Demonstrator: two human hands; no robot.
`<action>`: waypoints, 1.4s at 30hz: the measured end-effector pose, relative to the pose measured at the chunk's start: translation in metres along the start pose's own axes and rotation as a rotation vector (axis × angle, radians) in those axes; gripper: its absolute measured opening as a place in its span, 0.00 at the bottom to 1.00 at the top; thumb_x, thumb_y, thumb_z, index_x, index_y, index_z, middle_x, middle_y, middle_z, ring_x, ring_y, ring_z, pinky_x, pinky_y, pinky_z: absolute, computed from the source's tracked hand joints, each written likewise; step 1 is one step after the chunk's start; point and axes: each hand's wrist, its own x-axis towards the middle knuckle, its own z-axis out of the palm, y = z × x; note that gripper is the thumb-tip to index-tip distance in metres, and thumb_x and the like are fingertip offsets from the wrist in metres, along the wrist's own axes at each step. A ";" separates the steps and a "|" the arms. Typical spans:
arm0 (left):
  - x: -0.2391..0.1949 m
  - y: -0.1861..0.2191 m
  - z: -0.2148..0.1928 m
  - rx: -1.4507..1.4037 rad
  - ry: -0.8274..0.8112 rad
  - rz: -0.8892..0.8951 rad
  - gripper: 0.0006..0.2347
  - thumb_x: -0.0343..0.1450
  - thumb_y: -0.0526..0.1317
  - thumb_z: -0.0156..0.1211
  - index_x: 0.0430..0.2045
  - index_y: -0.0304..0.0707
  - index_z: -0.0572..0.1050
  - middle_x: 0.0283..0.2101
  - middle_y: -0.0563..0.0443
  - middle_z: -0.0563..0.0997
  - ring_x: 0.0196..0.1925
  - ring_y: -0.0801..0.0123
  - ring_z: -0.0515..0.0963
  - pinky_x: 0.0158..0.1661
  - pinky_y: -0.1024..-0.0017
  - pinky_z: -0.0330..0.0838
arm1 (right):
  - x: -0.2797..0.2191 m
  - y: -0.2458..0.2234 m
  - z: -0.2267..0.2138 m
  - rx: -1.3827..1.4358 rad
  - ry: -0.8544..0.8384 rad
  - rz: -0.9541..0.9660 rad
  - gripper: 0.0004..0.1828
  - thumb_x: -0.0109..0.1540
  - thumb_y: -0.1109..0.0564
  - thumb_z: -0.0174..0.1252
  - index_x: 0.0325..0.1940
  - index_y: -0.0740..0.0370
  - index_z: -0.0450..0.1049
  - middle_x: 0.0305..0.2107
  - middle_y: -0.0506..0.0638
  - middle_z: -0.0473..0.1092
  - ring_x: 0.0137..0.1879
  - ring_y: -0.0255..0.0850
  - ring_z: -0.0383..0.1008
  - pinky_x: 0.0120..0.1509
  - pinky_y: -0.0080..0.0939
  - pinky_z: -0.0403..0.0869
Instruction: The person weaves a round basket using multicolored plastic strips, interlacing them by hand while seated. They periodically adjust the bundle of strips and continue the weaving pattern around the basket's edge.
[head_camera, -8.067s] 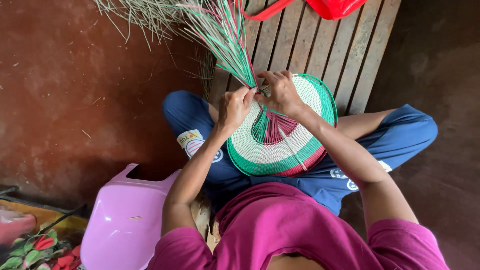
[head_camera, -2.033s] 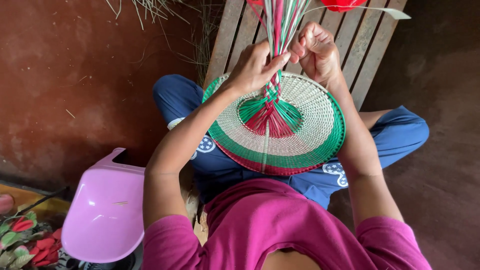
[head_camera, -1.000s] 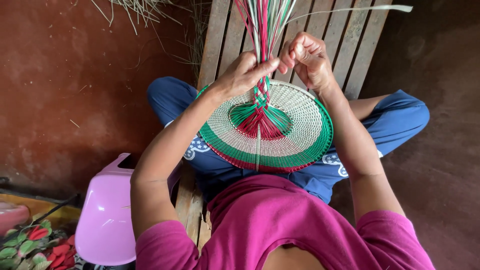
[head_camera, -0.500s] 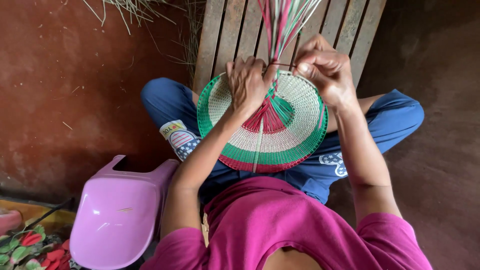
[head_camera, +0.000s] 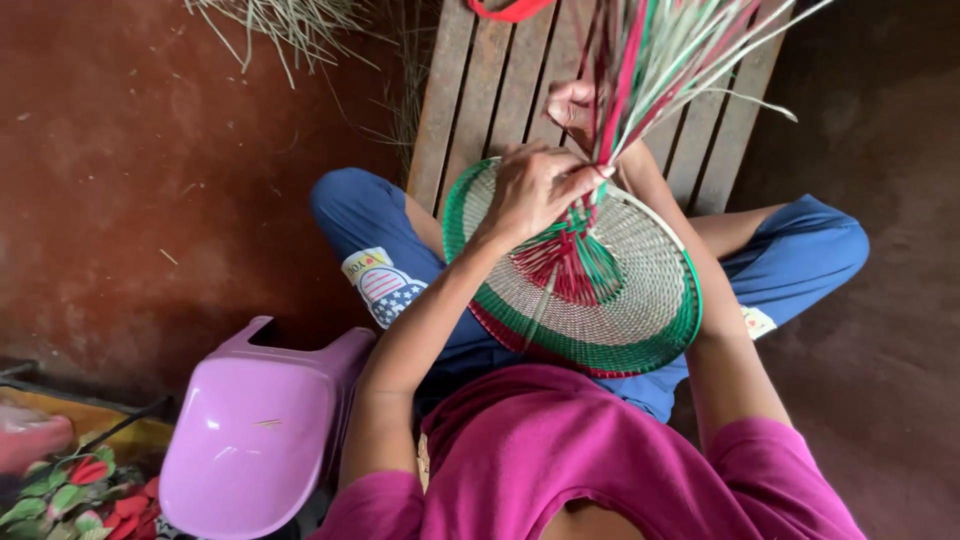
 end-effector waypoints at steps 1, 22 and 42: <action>0.001 -0.001 0.002 0.010 0.002 0.003 0.14 0.65 0.53 0.45 0.20 0.48 0.76 0.20 0.53 0.77 0.28 0.61 0.74 0.32 0.66 0.57 | 0.008 -0.015 0.006 0.003 -0.003 -0.010 0.10 0.63 0.54 0.48 0.29 0.60 0.64 0.23 0.42 0.57 0.31 0.30 0.55 0.38 0.28 0.56; 0.001 -0.062 0.033 0.351 0.289 -0.215 0.13 0.61 0.53 0.53 0.09 0.51 0.77 0.06 0.51 0.67 0.08 0.62 0.62 0.15 0.63 0.49 | -0.028 -0.114 -0.002 -0.535 0.195 0.193 0.04 0.60 0.61 0.57 0.39 0.60 0.71 0.33 0.47 0.67 0.35 0.31 0.63 0.39 0.29 0.61; -0.020 -0.091 0.001 0.412 0.456 -0.640 0.12 0.61 0.54 0.49 0.23 0.53 0.78 0.21 0.46 0.78 0.25 0.50 0.76 0.23 0.58 0.62 | 0.041 -0.077 0.118 0.002 0.411 -0.095 0.12 0.61 0.54 0.48 0.28 0.62 0.69 0.25 0.49 0.70 0.32 0.35 0.69 0.39 0.31 0.68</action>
